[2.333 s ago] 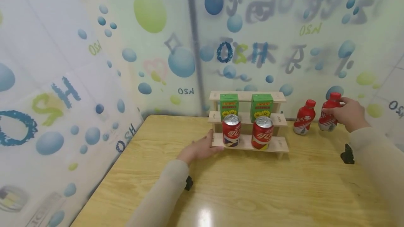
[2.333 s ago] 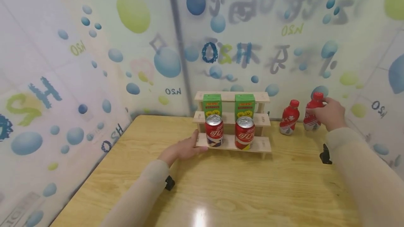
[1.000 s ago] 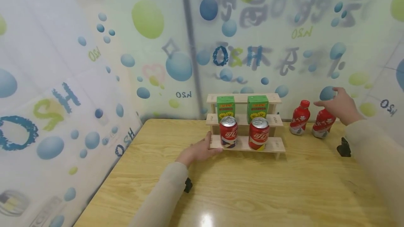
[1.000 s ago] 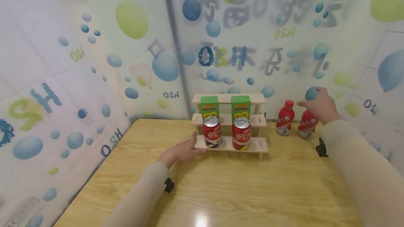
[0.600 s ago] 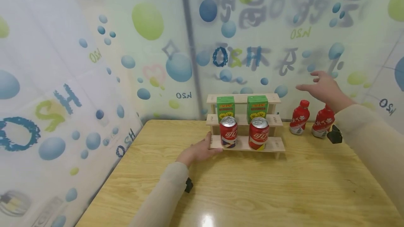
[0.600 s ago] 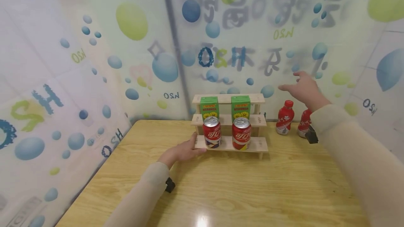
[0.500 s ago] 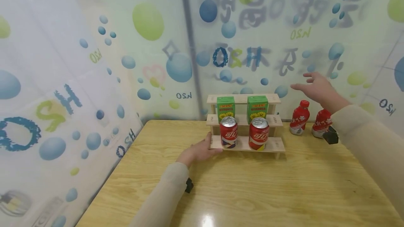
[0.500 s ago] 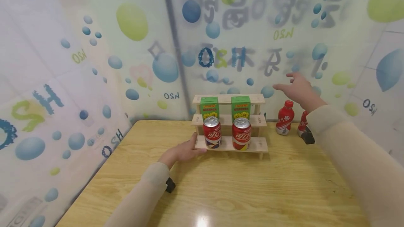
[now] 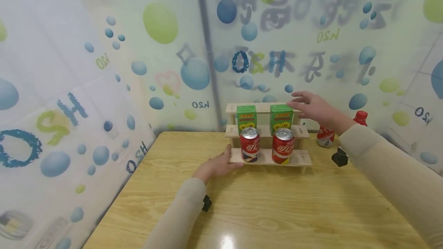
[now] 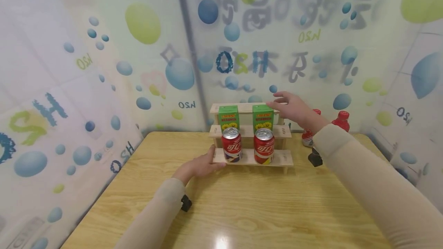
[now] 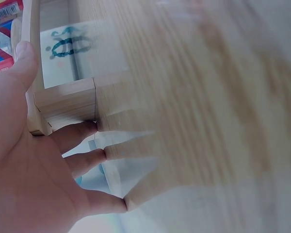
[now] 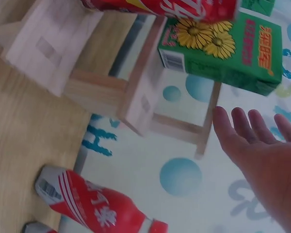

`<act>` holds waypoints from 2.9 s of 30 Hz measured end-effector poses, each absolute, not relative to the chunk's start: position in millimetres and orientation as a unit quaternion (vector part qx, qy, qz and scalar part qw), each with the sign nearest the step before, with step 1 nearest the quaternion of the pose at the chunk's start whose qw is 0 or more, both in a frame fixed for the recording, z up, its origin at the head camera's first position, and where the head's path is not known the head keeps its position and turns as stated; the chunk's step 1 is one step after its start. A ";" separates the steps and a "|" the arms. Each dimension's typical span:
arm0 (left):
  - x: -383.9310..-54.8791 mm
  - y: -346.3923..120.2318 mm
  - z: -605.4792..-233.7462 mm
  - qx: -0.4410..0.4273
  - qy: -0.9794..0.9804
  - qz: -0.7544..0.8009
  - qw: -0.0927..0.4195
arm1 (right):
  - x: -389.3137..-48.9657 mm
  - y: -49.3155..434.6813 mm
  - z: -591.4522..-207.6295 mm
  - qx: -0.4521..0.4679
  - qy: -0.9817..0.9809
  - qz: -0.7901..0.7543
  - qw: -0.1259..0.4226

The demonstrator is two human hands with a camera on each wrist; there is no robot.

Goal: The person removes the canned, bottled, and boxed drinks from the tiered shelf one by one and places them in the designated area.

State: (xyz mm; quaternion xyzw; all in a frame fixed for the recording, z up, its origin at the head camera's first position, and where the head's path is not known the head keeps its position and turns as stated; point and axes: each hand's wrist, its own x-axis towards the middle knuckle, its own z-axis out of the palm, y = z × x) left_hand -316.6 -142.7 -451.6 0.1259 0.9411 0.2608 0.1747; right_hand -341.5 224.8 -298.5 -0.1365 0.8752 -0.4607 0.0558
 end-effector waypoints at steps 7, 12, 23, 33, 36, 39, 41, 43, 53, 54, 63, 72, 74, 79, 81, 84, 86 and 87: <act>-317.3 -141.2 -453.2 0.132 0.941 0.258 0.176 | -344.0 216.8 -315.6 -0.137 0.858 -0.491 0.067; -317.6 -141.8 -452.6 0.132 0.942 0.254 0.174 | -346.8 215.8 -321.0 -0.138 0.857 -0.494 0.058; -317.1 -143.4 -452.5 0.126 0.944 0.252 0.171 | -347.7 216.0 -325.2 -0.136 0.841 -0.518 0.078; -318.2 -143.1 -452.2 0.129 0.942 0.258 0.170 | -340.2 230.3 -323.0 -0.138 0.854 -0.498 0.052; -318.4 -143.2 -453.5 0.127 0.942 0.259 0.171 | -336.1 240.6 -325.4 -0.132 0.858 -0.495 0.043; -318.6 -143.3 -454.8 0.127 0.943 0.257 0.172 | -331.1 256.3 -327.3 -0.118 0.863 -0.490 0.034; -318.9 -143.9 -456.4 0.128 0.942 0.257 0.172 | -328.3 269.8 -327.4 -0.108 0.868 -0.484 0.030; -319.5 -144.6 -457.4 0.129 0.943 0.256 0.170 | -325.4 284.9 -326.9 -0.101 0.874 -0.475 0.022; -320.9 -145.3 -456.6 0.132 0.944 0.248 0.172 | -307.8 346.4 -343.7 -0.078 0.895 -0.439 0.002; -321.3 -145.0 -456.7 0.133 0.944 0.248 0.172 | -306.0 349.9 -347.3 -0.077 0.895 -0.440 0.002; -320.3 -144.8 -455.1 0.133 0.942 0.253 0.175 | -303.3 368.2 -394.3 -0.080 0.875 -0.477 0.025; -319.8 -144.1 -454.7 0.131 0.943 0.252 0.175 | -298.7 366.7 -416.4 -0.084 0.902 -0.423 0.024; -319.4 -144.1 -454.5 0.133 0.943 0.250 0.176 | -298.5 366.7 -420.5 -0.086 0.894 -0.438 0.029; -318.3 -145.4 -454.2 0.130 0.942 0.254 0.175 | -298.5 367.9 -428.6 -0.102 0.874 -0.474 0.031; -318.4 -145.9 -454.4 0.130 0.942 0.257 0.172 | -298.1 368.6 -429.7 -0.105 0.869 -0.482 0.030; -319.2 -145.9 -455.6 0.131 0.941 0.260 0.171 | -297.4 369.7 -430.7 -0.103 0.865 -0.489 0.034; -319.8 -146.1 -456.1 0.130 0.942 0.259 0.172 | -297.6 369.7 -431.3 -0.102 0.864 -0.492 0.036; -320.1 -146.0 -456.2 0.130 0.941 0.259 0.173 | -297.6 369.8 -431.6 -0.103 0.864 -0.492 0.035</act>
